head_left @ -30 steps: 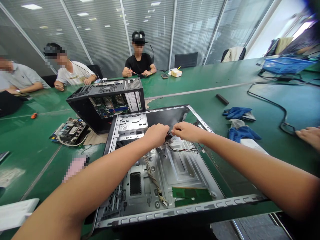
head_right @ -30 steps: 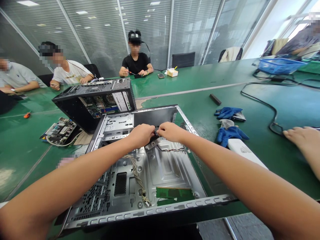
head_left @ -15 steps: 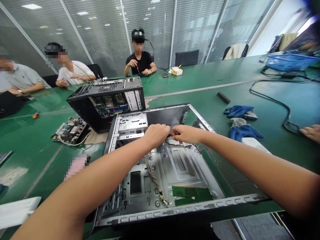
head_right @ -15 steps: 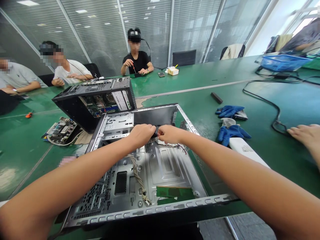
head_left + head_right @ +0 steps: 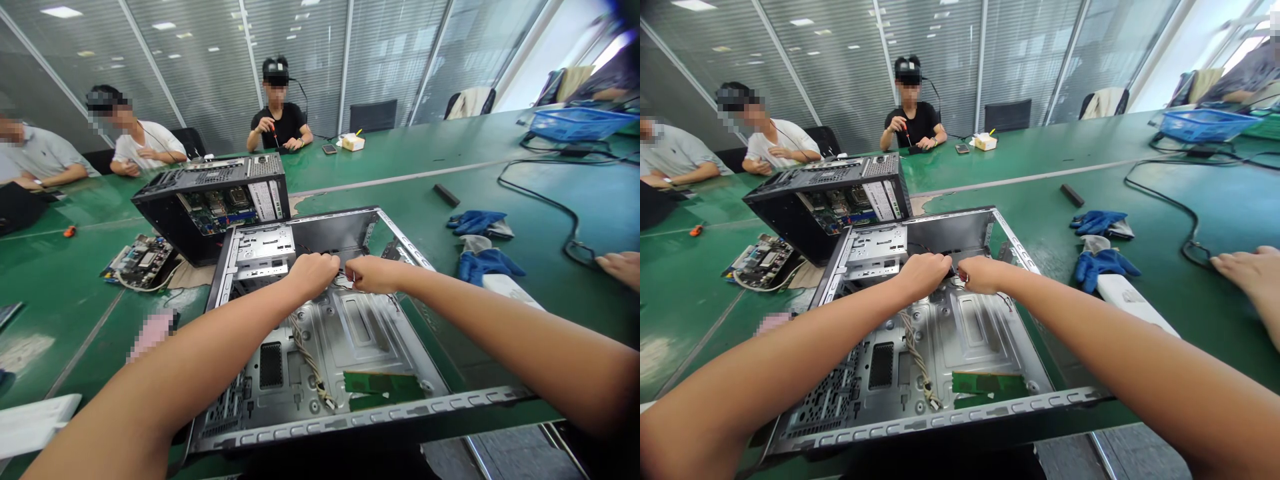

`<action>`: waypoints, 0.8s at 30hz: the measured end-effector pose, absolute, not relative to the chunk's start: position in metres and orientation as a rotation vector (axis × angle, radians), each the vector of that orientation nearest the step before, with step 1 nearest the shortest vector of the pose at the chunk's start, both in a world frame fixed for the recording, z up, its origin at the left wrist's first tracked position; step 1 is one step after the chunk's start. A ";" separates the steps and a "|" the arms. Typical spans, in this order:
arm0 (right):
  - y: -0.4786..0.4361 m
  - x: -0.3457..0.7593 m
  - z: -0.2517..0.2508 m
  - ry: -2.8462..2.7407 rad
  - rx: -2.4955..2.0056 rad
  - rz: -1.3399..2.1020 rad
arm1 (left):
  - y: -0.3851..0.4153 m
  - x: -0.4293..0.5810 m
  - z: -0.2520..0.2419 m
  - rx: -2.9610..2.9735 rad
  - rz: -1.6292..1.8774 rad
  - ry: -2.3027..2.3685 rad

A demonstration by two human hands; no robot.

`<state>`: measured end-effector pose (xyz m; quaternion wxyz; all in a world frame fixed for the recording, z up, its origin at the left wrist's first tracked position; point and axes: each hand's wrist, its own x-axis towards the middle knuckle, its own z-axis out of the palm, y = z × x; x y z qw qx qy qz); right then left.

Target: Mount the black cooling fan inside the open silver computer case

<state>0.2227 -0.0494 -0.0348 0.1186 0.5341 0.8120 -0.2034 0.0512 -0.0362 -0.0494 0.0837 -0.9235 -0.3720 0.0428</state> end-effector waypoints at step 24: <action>-0.057 0.223 -0.038 2.170 1.245 -0.787 | -0.050 0.059 -0.052 -2.967 0.270 -0.676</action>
